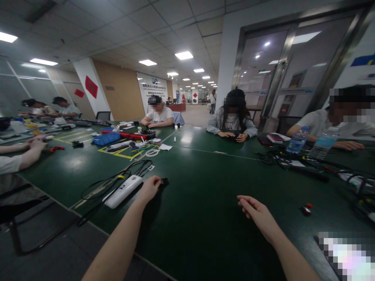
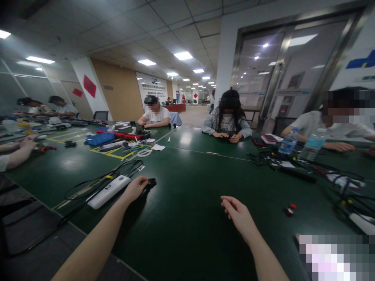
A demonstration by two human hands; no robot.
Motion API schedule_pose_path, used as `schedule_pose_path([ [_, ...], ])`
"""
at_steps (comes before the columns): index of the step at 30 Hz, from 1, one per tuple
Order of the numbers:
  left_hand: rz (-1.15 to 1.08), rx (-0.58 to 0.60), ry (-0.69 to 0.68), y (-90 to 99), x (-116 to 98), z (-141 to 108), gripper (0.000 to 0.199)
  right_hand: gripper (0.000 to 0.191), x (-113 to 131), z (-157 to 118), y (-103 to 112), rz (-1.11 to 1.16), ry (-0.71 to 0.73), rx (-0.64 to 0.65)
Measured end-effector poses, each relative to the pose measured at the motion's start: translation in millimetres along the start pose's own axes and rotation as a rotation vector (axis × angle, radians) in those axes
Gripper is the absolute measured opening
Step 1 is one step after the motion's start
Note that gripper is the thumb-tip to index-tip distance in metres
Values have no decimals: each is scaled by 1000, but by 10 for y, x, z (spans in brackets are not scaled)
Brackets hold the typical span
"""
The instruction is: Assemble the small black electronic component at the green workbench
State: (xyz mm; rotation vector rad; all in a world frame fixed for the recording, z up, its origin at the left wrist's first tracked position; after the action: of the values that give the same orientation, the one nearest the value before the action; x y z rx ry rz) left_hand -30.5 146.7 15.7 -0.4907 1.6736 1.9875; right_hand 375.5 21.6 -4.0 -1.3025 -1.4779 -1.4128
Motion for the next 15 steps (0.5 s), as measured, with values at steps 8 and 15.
schedule_pose_path([
  [8, 10, 7, 45, -8, 62, 5, 17, 39, -29, 12, 12, -14, -15, 3],
  [15, 52, -18, 62, 43, 14, -10, 17, 38, -19, 19, 0, 8, 13, -2],
])
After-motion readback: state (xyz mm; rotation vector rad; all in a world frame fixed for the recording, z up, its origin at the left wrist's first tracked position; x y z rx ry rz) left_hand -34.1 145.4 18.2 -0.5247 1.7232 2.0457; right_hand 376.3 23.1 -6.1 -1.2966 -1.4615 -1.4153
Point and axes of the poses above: each hand's wrist, its own z-axis towards the middle knuckle, its own y-axis out of the back of the hand, x = y × z, the point moved 10 cm from there along z, towards the middle knuckle, and after that the axes turned 3 degrees about x, right-handed, at the moved point
